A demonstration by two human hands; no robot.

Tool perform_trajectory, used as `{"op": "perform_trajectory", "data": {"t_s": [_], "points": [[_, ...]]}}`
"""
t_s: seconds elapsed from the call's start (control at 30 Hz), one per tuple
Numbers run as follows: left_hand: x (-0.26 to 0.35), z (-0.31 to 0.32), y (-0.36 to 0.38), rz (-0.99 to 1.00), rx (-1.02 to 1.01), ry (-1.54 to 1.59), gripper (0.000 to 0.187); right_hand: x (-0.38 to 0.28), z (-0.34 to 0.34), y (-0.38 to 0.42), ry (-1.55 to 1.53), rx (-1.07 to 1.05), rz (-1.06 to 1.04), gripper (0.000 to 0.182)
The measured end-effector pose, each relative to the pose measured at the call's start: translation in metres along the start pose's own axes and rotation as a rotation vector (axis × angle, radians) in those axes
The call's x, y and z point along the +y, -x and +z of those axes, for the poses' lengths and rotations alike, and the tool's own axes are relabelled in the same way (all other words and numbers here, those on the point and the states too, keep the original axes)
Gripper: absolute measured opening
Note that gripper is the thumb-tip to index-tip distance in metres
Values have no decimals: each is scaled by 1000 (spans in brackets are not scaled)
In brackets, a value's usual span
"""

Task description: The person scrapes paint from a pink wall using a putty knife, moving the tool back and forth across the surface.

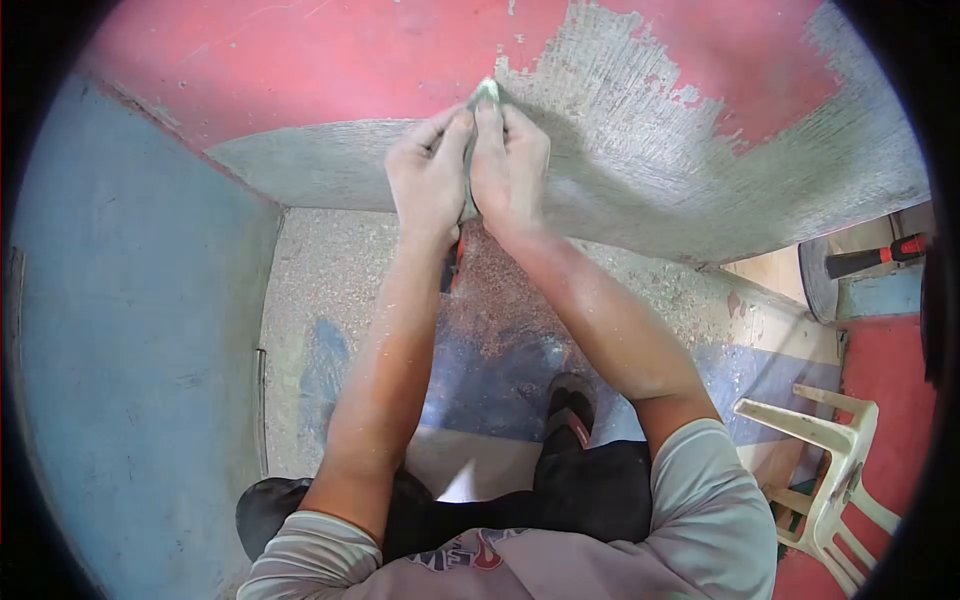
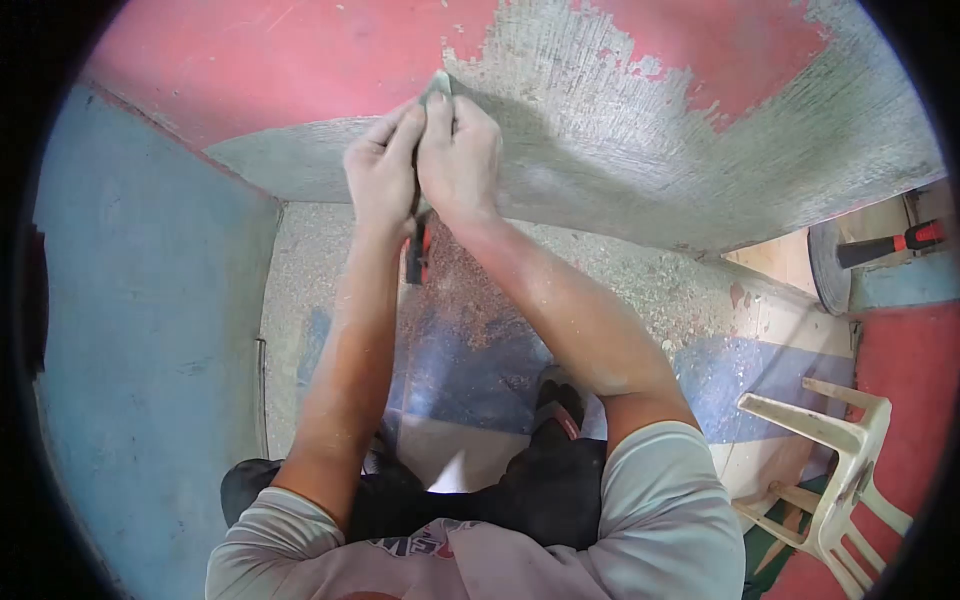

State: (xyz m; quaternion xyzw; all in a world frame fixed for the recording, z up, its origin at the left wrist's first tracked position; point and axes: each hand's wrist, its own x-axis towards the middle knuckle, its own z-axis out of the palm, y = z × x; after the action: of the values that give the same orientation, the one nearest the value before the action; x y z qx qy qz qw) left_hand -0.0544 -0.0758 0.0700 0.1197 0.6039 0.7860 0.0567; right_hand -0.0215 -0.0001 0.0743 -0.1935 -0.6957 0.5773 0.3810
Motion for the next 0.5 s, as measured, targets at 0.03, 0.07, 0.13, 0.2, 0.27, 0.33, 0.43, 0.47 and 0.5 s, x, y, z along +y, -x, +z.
{"op": "perform_trajectory", "data": {"t_s": [0.03,0.07,0.13,0.2,0.27,0.33,0.43,0.47,0.5], "points": [[-8,-4,3,29,-6,-70,26,11,1,5,10,10,-33,38],[-19,-8,5,64,-11,-135,26,25,2,9,20,21,-73,38],[-48,-16,12,-60,39,-163,25,62,2,23,65,-9,10,36],[-61,-14,16,-145,45,-47,25,75,2,27,-21,-39,177,39],[-30,-8,8,-153,12,-22,25,56,6,12,-13,19,73,39],[-11,-9,8,-162,-33,15,25,36,6,12,-110,-1,145,39],[-36,-13,10,-44,8,-58,25,43,4,19,-30,-4,38,37],[-40,-14,11,-3,15,-76,26,51,5,20,-4,4,-20,37],[-48,-19,13,-65,21,-127,26,62,8,26,-14,21,-76,38]]}}
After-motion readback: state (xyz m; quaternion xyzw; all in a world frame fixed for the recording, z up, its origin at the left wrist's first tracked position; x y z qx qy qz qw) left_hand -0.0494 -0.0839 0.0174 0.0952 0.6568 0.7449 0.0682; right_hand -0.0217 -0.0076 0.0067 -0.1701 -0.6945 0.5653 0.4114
